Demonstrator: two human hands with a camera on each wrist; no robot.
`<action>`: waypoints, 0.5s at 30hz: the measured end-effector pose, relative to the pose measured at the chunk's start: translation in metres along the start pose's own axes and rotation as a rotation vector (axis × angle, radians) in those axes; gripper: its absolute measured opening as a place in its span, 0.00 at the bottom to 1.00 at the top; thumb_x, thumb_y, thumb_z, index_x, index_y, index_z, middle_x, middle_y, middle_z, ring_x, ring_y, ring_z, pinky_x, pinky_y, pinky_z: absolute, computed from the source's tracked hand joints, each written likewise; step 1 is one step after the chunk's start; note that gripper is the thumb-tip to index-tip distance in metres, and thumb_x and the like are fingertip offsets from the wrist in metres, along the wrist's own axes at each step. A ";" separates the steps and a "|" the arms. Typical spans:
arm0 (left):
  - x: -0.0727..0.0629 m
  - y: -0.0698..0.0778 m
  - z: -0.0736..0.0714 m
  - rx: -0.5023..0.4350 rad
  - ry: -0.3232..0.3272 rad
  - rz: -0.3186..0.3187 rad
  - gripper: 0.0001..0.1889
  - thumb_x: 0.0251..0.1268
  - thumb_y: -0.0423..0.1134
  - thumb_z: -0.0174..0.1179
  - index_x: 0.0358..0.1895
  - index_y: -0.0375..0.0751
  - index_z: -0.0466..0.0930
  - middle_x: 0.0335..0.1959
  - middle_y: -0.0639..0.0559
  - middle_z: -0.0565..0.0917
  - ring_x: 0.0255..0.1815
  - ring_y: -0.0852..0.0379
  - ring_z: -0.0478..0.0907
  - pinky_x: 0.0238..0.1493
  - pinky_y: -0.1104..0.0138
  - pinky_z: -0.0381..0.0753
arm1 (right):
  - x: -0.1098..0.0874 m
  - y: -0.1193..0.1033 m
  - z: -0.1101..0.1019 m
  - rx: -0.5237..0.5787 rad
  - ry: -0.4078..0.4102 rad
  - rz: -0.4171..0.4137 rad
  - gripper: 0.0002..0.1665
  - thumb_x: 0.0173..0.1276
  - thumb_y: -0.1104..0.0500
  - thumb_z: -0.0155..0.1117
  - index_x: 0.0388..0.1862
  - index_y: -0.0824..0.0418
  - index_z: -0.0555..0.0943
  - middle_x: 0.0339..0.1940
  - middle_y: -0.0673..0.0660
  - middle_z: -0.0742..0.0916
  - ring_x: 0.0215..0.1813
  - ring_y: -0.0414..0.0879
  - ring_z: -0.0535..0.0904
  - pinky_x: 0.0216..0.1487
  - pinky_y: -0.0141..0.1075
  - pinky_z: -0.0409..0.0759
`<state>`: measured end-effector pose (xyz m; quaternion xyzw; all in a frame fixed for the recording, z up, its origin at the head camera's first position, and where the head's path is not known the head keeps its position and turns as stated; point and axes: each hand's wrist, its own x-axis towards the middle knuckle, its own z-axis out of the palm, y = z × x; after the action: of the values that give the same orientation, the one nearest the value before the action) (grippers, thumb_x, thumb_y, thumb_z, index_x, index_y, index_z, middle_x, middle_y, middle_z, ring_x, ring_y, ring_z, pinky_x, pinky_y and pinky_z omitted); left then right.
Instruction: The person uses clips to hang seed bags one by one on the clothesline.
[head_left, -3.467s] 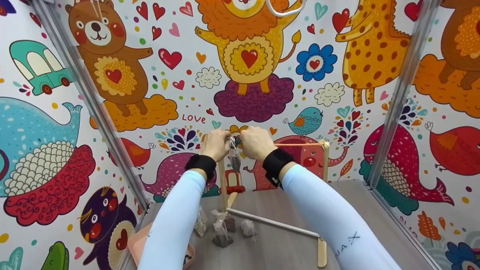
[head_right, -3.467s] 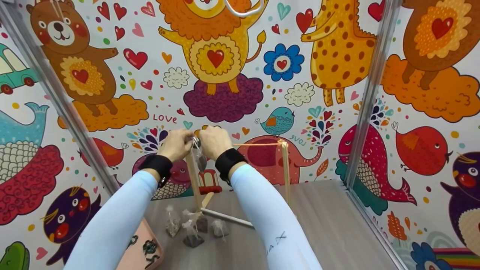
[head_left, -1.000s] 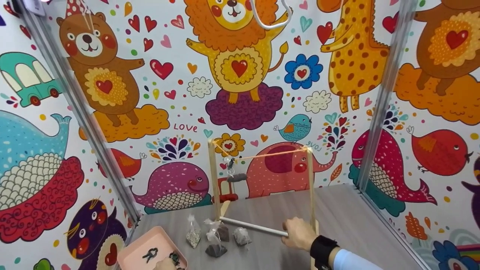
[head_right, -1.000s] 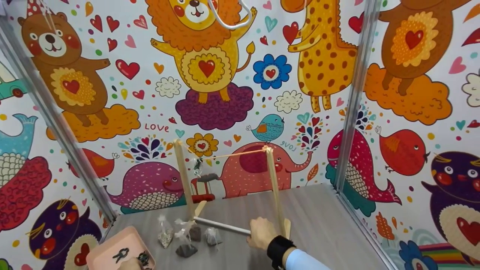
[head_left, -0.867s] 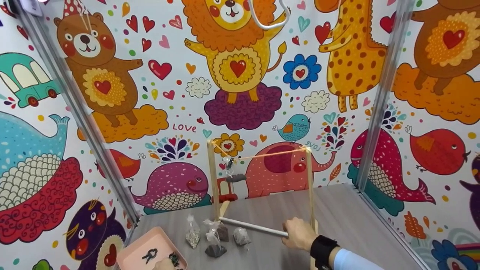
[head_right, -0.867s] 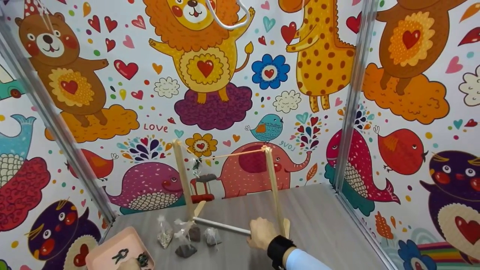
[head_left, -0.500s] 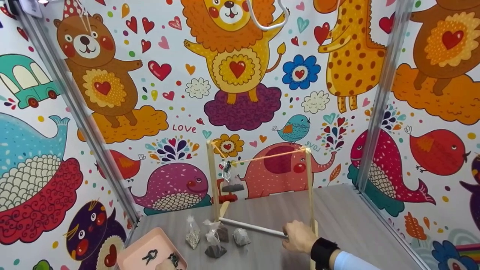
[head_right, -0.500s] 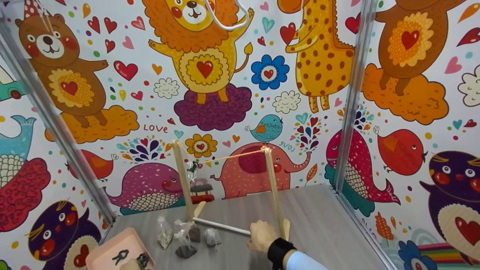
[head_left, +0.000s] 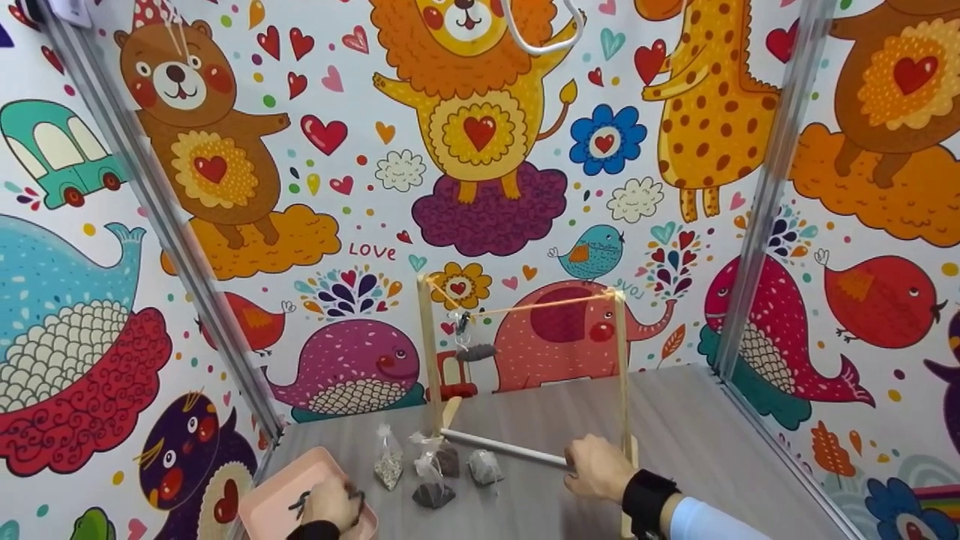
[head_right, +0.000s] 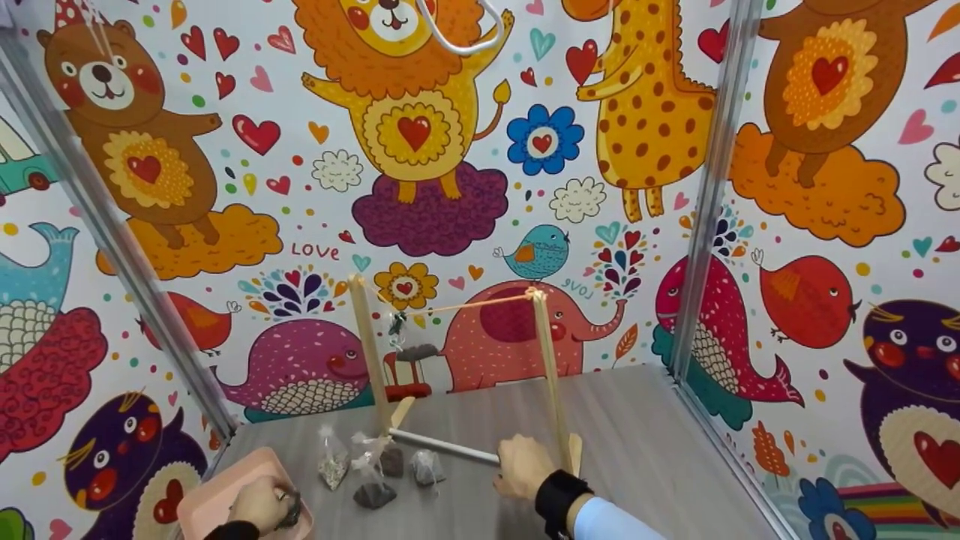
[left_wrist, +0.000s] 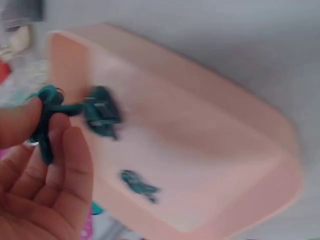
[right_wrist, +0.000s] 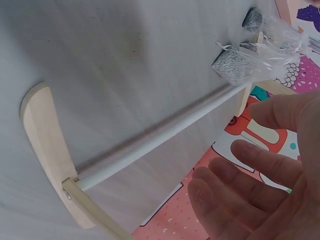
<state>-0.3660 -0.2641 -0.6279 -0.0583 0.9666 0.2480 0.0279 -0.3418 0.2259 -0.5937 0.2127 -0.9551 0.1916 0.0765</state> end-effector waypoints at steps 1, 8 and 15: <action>0.001 0.007 -0.002 -0.006 0.013 0.021 0.05 0.68 0.33 0.66 0.39 0.36 0.90 0.36 0.42 0.92 0.40 0.43 0.90 0.48 0.45 0.88 | 0.000 -0.001 0.000 -0.003 0.002 -0.002 0.09 0.57 0.58 0.79 0.27 0.61 0.87 0.23 0.50 0.88 0.26 0.45 0.82 0.25 0.42 0.79; 0.001 0.054 -0.005 -0.121 0.041 0.128 0.11 0.68 0.28 0.68 0.51 0.36 0.92 0.41 0.43 0.94 0.32 0.54 0.86 0.37 0.58 0.84 | 0.006 -0.012 -0.001 -0.001 -0.022 -0.040 0.10 0.61 0.57 0.78 0.33 0.64 0.91 0.27 0.53 0.92 0.29 0.49 0.87 0.30 0.43 0.85; -0.006 0.087 -0.005 -0.252 0.090 0.251 0.15 0.68 0.27 0.67 0.56 0.31 0.90 0.34 0.46 0.91 0.31 0.54 0.86 0.34 0.59 0.85 | 0.013 -0.027 -0.004 0.061 -0.072 -0.041 0.11 0.65 0.56 0.80 0.37 0.63 0.92 0.30 0.54 0.93 0.31 0.43 0.87 0.32 0.42 0.87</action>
<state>-0.3713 -0.1902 -0.5819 0.0488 0.9278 0.3658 -0.0541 -0.3416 0.2000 -0.5776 0.2411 -0.9464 0.2115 0.0394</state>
